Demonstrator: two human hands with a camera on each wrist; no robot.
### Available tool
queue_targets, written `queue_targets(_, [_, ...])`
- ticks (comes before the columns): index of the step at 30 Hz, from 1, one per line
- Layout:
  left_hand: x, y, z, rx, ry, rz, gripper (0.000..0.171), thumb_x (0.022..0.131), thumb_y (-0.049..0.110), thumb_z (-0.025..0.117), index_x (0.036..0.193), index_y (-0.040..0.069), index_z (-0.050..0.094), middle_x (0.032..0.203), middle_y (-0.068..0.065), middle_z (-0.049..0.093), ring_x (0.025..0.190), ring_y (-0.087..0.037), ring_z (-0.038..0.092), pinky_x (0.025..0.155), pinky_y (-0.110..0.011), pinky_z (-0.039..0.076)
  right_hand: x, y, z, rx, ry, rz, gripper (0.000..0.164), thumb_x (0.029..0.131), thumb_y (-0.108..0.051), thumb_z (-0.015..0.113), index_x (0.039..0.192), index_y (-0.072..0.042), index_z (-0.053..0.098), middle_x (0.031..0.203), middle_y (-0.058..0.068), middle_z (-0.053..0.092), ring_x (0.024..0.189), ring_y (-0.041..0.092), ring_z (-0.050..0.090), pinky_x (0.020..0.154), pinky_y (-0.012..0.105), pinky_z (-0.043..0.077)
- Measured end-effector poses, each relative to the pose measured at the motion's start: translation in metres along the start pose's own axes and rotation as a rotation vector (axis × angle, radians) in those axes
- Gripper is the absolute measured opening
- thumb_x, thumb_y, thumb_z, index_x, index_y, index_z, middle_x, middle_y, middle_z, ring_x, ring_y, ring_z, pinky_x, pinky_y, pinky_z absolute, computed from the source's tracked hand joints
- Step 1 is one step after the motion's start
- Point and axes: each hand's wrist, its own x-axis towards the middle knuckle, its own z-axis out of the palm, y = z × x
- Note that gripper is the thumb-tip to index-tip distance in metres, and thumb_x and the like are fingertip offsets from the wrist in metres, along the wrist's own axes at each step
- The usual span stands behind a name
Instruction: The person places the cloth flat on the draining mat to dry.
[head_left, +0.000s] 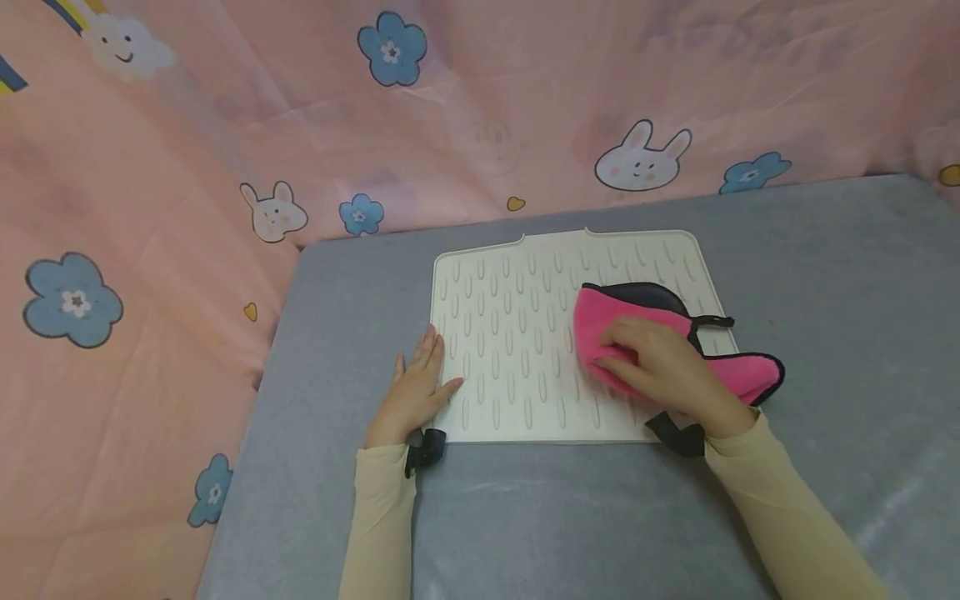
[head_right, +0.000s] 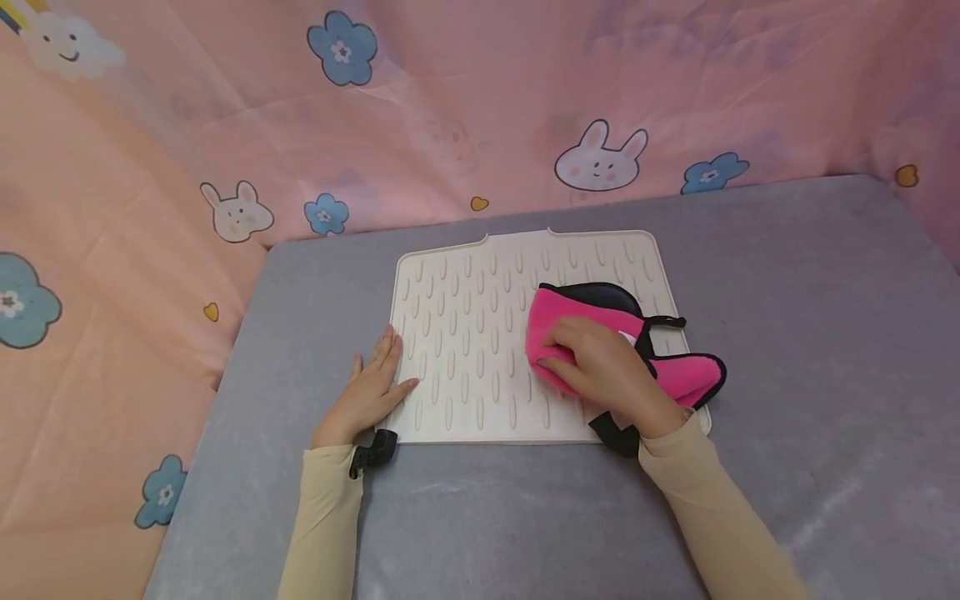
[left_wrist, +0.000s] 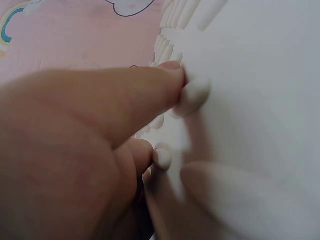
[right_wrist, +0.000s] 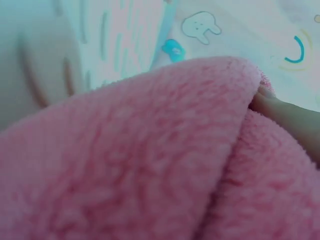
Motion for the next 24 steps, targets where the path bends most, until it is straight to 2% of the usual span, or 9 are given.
queue_targets(8, [-0.001,-0.001,0.000,-0.004,0.003,0.003,0.074,0.096,0.037,0.051,0.148,-0.003,0.015,0.157,-0.010,-0.001,0.143,-0.024,0.003,0.111,-0.056,-0.001,0.016,-0.008,0.005,0.084,0.061,-0.069,0.017,0.075,-0.003,0.077,0.082,-0.012,0.065,0.079,-0.005,0.059,0.074,0.007,0.051,0.067,0.030,0.047])
queue_targets(15, [0.000,-0.002,0.000,-0.013,-0.008,-0.005,0.074,0.097,0.037,0.050,0.148,-0.002,0.013,0.156,-0.009,-0.003,0.143,-0.023,0.001,0.111,-0.055,-0.003,0.029,-0.020,0.009,0.216,0.110,-0.119,0.020,0.072,0.003,0.077,0.084,-0.009,0.066,0.084,-0.003,0.061,0.078,0.010,0.054,0.072,0.022,0.045])
queue_targets(18, [0.000,-0.002,0.001,-0.018,-0.008,0.003,0.075,0.097,0.037,0.050,0.148,-0.003,0.013,0.156,-0.010,-0.003,0.143,-0.024,0.001,0.110,-0.056,-0.002,0.031,-0.022,0.011,0.242,0.096,-0.124,0.020,0.073,0.002,0.077,0.084,-0.009,0.066,0.085,-0.004,0.062,0.078,0.009,0.055,0.072,0.022,0.045])
queue_targets(24, [0.001,-0.004,0.002,-0.015,-0.004,0.005,0.074,0.097,0.038,0.049,0.148,-0.003,0.013,0.156,-0.010,-0.003,0.143,-0.024,0.001,0.110,-0.056,-0.003,0.030,-0.019,0.017,0.270,0.008,-0.097,0.016,0.078,0.000,0.074,0.085,-0.010,0.065,0.084,-0.007,0.061,0.075,0.007,0.052,0.066,0.026,0.045])
